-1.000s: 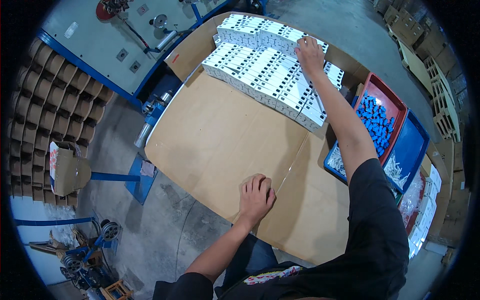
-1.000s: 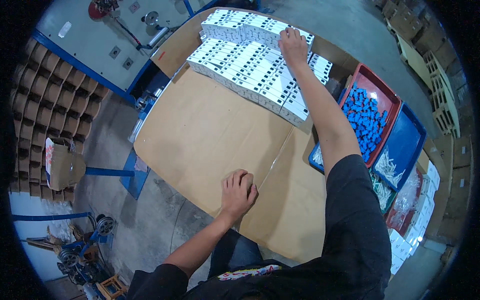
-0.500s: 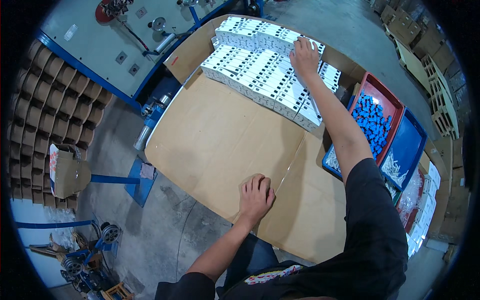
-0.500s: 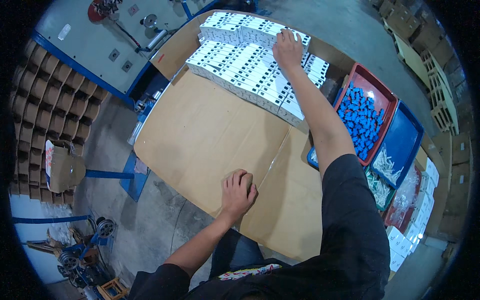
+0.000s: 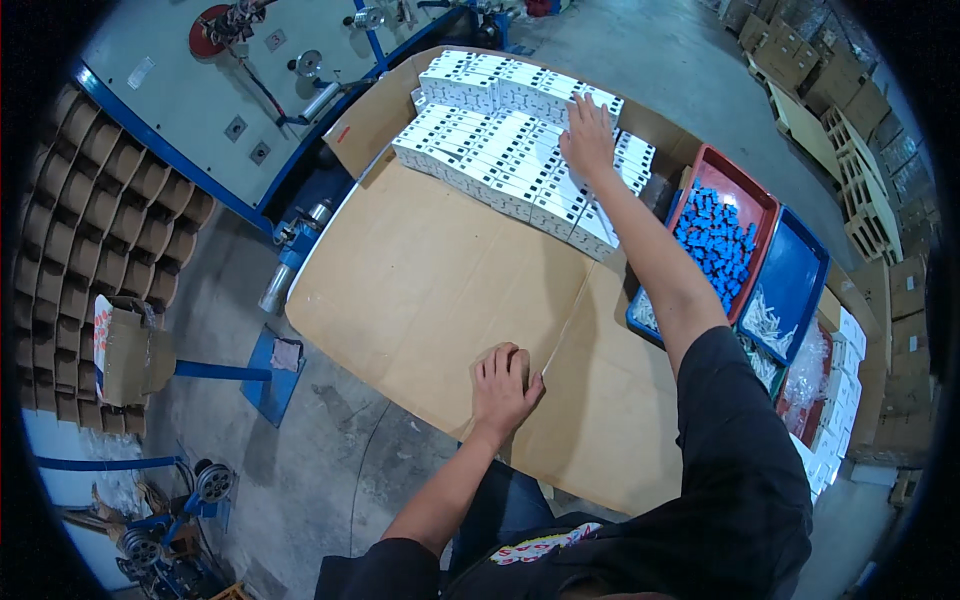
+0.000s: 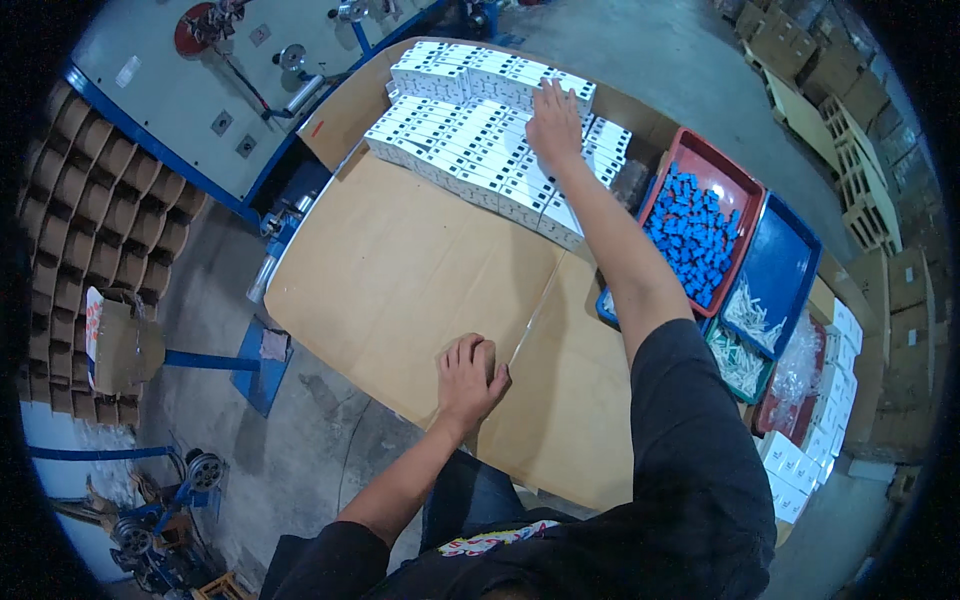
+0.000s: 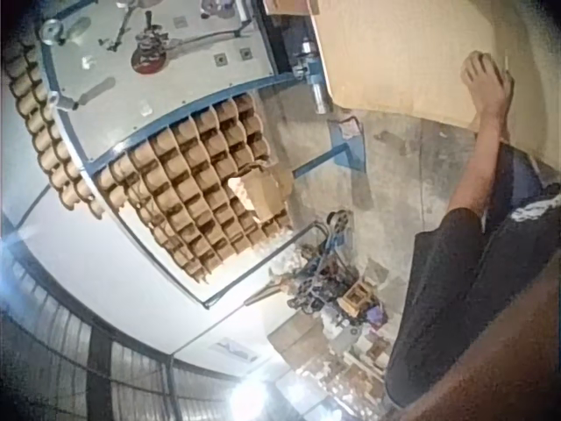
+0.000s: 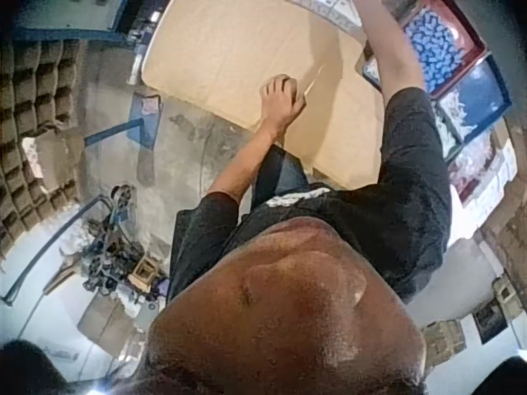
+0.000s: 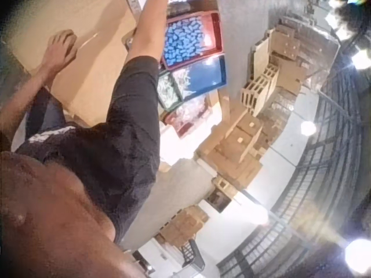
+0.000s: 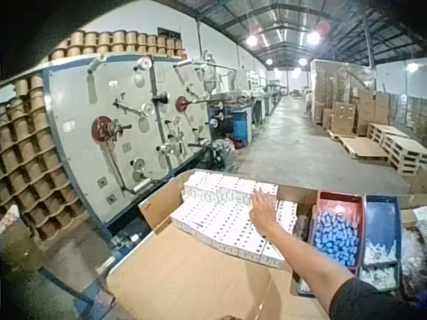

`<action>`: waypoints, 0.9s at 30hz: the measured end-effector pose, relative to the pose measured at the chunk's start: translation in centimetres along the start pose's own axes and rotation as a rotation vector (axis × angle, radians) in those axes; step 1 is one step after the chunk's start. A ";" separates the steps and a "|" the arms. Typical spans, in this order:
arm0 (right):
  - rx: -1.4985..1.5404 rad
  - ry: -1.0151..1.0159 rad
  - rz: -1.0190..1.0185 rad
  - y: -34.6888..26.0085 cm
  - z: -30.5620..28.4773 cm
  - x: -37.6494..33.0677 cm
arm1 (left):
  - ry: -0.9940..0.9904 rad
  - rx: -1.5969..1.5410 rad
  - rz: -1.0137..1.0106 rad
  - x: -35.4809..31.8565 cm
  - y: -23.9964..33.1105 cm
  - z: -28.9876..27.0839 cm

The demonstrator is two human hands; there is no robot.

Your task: The person assembles small electronic components into white rectangular boxes. They place a blue plastic piece and a small bag of white connectors into the box, then close the lid and stack the finished unit. The process is repeated with multiple units on a workbench.

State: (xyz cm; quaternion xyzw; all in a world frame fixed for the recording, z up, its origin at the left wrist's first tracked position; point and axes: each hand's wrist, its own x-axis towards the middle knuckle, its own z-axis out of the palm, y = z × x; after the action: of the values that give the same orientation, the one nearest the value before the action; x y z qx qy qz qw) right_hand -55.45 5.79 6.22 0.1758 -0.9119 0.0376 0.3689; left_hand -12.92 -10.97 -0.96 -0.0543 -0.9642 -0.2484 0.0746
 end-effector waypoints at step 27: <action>0.708 -0.532 0.519 -9.4 -37.4 -49.0 | 0.192 0.142 0.163 -1.6 -0.5 2.2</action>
State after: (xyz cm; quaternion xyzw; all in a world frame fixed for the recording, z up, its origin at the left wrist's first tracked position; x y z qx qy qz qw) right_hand 5.15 18.78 -0.86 0.0611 -0.9192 0.3884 0.0206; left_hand -11.69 -10.40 -3.36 -0.1029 -0.9603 -0.1766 0.1900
